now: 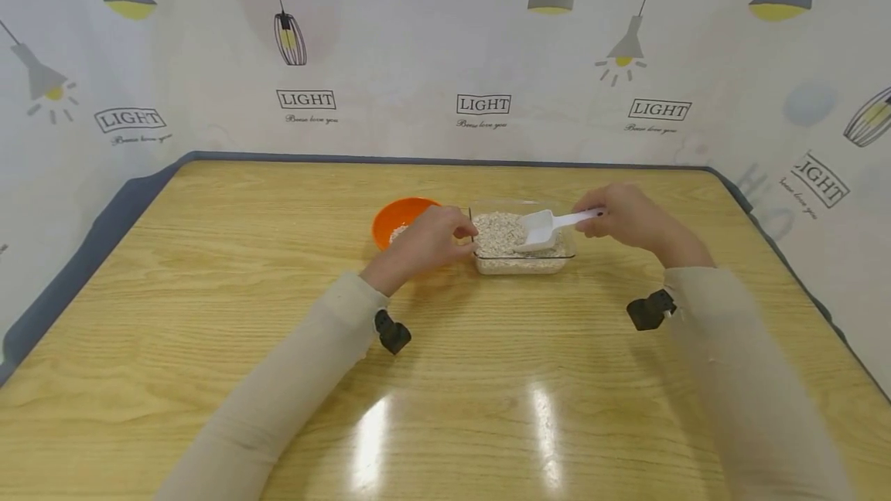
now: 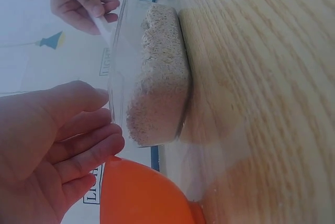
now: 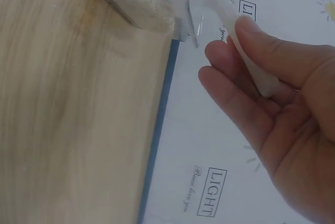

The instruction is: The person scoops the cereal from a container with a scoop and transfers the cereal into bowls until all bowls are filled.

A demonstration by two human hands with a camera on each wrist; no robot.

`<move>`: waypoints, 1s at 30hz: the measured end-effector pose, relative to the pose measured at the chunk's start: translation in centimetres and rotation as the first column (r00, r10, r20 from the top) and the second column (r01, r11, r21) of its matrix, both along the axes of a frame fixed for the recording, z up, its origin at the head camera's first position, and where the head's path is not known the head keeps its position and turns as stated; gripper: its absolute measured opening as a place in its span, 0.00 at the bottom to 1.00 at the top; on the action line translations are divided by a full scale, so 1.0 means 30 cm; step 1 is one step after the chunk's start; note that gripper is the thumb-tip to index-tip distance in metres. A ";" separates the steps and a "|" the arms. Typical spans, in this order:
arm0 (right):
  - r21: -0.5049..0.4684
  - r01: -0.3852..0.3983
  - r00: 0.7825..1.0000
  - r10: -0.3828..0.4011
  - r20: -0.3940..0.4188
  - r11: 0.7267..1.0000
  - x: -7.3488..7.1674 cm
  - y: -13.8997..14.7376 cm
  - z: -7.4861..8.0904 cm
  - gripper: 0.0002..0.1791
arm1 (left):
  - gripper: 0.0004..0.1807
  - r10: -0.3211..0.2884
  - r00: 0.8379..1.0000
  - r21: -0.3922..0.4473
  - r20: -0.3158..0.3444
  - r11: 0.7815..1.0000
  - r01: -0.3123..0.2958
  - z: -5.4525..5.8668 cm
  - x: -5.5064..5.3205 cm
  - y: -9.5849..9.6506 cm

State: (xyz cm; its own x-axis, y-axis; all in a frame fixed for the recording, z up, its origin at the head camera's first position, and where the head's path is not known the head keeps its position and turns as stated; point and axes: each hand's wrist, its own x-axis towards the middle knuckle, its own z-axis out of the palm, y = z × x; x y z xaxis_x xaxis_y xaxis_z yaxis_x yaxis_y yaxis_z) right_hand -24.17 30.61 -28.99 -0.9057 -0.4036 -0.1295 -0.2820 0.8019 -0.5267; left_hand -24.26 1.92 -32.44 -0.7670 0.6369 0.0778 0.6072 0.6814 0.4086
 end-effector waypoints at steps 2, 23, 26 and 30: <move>-0.012 0.006 1.000 -0.006 0.004 1.000 0.002 -0.002 -0.008 0.18 | 0.09 0.002 1.000 0.005 -0.001 1.000 -0.002 -0.001 0.000 -0.001; -0.142 0.045 0.998 -0.051 -0.037 0.989 0.039 0.028 -0.095 0.20 | 0.16 0.005 1.000 0.018 0.008 1.000 -0.006 -0.007 -0.001 0.003; -0.159 0.060 0.998 -0.064 -0.018 0.985 0.043 0.036 -0.103 0.22 | 0.14 0.013 1.000 0.014 0.009 1.000 -0.013 -0.007 0.000 0.004; -0.186 0.077 0.997 -0.079 -0.006 0.979 0.050 0.042 -0.109 0.23 | 0.13 0.018 1.000 0.013 0.014 1.000 -0.018 -0.007 0.002 0.005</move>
